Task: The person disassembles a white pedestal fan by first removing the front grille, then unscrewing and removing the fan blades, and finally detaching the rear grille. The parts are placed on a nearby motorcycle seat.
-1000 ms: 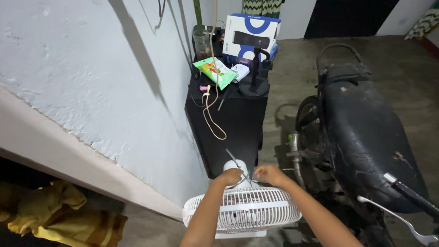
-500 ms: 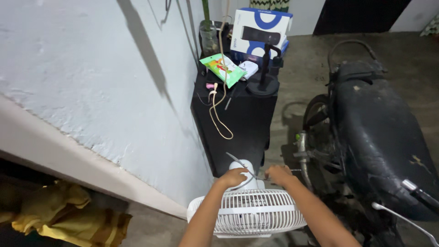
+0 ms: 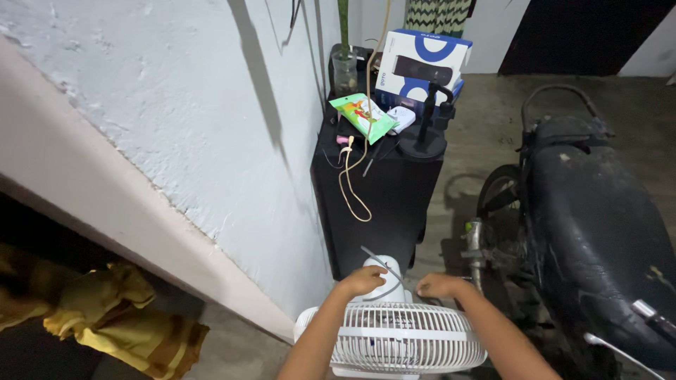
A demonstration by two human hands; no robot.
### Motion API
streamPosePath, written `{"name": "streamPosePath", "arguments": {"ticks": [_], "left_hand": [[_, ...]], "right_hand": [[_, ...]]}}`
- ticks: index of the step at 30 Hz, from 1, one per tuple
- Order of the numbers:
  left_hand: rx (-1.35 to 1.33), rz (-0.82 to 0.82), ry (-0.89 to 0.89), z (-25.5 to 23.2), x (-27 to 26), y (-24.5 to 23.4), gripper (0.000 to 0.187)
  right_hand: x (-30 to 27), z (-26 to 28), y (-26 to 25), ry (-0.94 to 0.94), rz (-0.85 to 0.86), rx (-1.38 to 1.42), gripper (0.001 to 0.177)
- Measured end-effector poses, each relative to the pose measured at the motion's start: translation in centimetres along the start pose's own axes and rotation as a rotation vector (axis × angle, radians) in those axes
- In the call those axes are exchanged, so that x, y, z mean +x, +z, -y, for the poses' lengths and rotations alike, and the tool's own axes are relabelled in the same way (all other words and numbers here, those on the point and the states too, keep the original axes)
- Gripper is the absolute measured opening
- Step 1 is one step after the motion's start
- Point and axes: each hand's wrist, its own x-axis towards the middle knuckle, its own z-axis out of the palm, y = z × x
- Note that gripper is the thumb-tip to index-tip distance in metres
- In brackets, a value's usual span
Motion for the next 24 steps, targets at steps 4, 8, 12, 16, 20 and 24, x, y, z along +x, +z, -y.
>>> {"name": "streamPosePath", "arguments": {"ticks": [4,8,12,16,20,24], "left_hand": [[-0.083,-0.045,0.045,-0.6,-0.2,-0.1,0.045],[-0.082,-0.112,0.088,-1.8,-0.7,-0.6,0.041],[-0.154,-0.134,0.115,-2.9,-1.1,-0.9,0.039],[-0.22,-0.211,0.103,-4.1,-1.3,-1.5,0.038],[-0.412,-0.321,0.16,-5.5,-0.6,-2.6,0.04],[-0.468,-0.507,0.239,-7.6,-0.2,-4.5,0.04]], "right_hand": [[-0.3,0.1,-0.3,0.007,-0.064,-0.06,0.038],[-0.4,0.7,-0.9,0.01,-0.102,-0.05,0.046],[-0.5,1.7,-1.5,0.018,-0.113,-0.174,0.052],[-0.8,2.6,-1.9,-0.128,-0.223,-0.136,0.05],[-0.7,4.9,-3.9,-0.161,-0.384,-0.028,0.043],[1.0,8.4,-6.8,-0.323,-0.494,0.598,0.041]]}}
